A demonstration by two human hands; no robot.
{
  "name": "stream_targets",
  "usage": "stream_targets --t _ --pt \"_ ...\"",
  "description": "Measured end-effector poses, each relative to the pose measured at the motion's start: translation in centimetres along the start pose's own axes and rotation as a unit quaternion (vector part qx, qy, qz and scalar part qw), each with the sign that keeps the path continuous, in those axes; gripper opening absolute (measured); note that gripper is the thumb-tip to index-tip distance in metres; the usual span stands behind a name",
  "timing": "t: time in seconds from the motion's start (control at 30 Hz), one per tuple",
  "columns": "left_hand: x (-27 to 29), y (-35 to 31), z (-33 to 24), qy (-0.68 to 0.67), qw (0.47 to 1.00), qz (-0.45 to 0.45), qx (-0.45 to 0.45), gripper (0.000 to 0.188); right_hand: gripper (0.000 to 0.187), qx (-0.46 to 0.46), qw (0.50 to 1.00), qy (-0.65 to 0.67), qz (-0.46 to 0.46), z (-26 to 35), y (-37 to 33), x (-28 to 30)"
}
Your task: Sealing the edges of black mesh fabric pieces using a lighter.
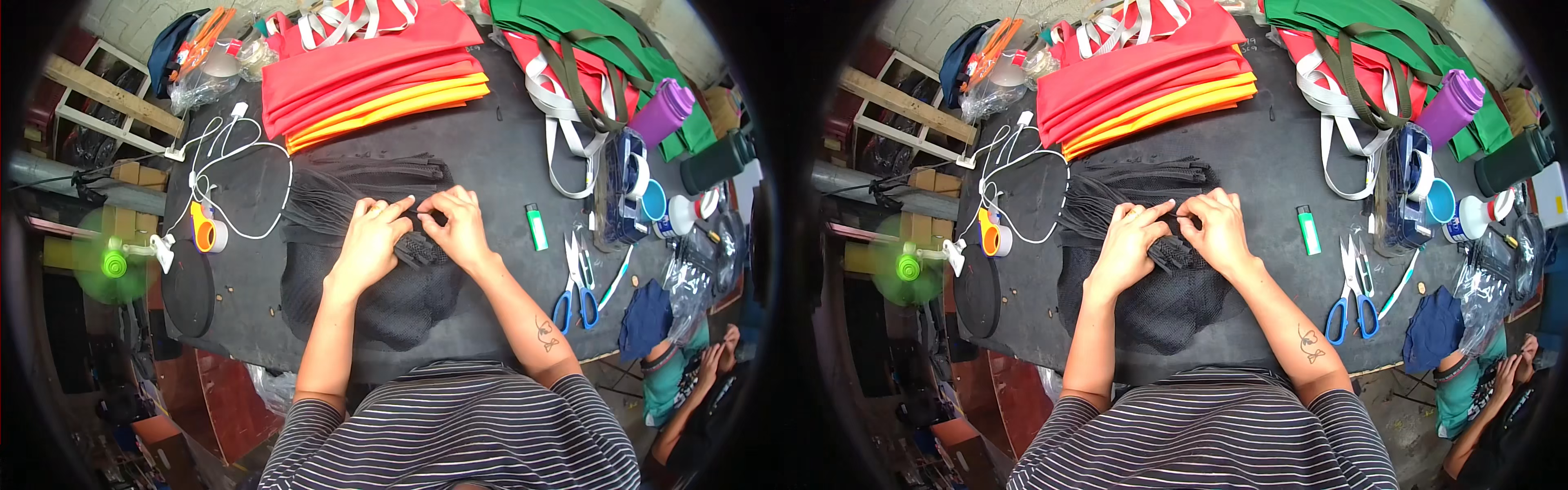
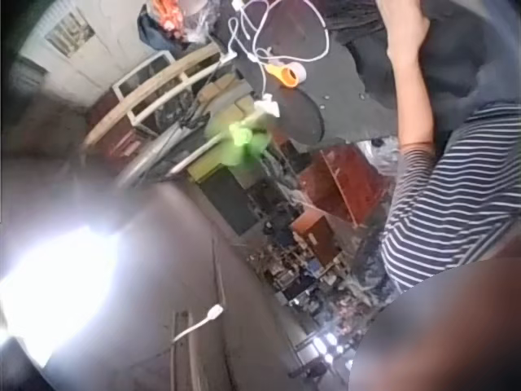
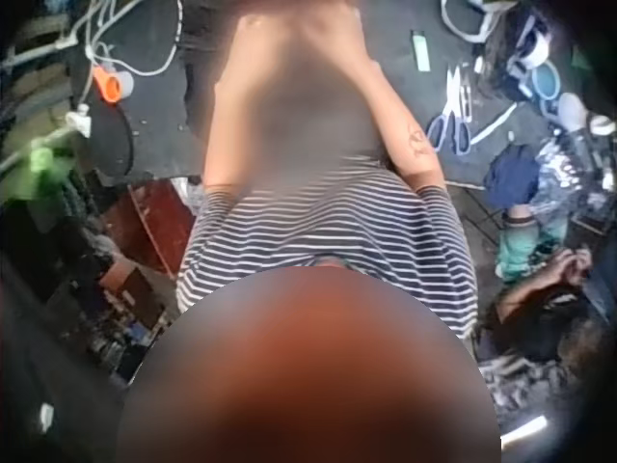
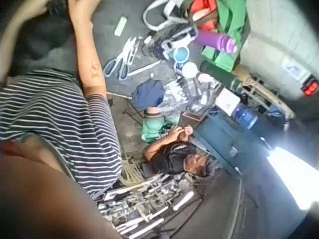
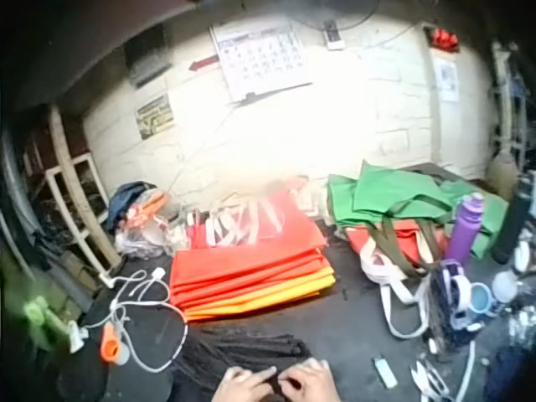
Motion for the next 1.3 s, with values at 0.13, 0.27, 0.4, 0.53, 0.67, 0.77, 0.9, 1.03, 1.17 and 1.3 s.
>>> stream_targets --t 0.13,0.27,0.4,0.53,0.67,0.77,0.9,1.03,1.17,1.3 --pt "0.1 0.2 -0.2 0.002 1.0 -0.025 -0.011 0.034 0.011 -0.068 0.993 0.098 -0.011 -0.5 -0.8 -0.5" --pt "-0.2 0.0 -0.3 -0.019 0.998 -0.058 -0.007 0.036 0.016 -0.171 0.954 0.247 0.0 -1.6 -1.4 -0.6" --pt "0.2 -0.4 -0.5 -0.02 0.997 -0.077 -0.009 0.037 0.024 -0.139 0.985 0.024 -0.1 -2.8 -0.9 4.6" --pt "0.2 -0.6 -0.4 -0.03 0.996 -0.081 -0.011 0.038 0.05 -0.29 0.888 -0.357 0.015 -5.2 -2.6 8.4" --pt "0.3 -0.5 -0.6 -0.035 0.996 -0.084 -0.005 0.039 0.049 -0.32 0.908 -0.263 0.06 -7.9 -3.9 9.2" --pt "0.5 -0.9 -0.6 -0.046 0.995 -0.092 0.004 0.049 0.045 -0.312 0.915 -0.254 -0.002 -7.5 -3.7 9.6" --pt "1.1 -1.7 -0.4 -0.06 0.994 -0.093 0.005 0.05 0.043 -0.34 0.909 -0.232 0.058 -8.0 -3.6 10.5" --pt "1.1 -1.5 -0.5 -0.059 0.994 -0.087 0.005 0.05 0.038 -0.263 0.964 0.017 0.026 -6.6 -2.3 9.6" --pt "0.9 -1.2 -0.3 -0.053 0.996 -0.073 0.006 0.049 0.021 -0.203 0.915 0.348 0.036 -3.5 -0.7 5.7" --pt "1.1 -0.8 -0.6 -0.048 0.996 -0.08 -0.004 0.036 0.021 -0.24 0.895 0.367 0.082 -2.0 -0.2 3.0"
Point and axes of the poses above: each hand's wrist, its own y-axis towards the middle knuckle, its own x-axis out of the back of the hand, z = x × y, the point moved 2 cm from there along y, towards the middle knuckle, and after that the axes turned 3 degrees about -x, right-handed, at the moved point
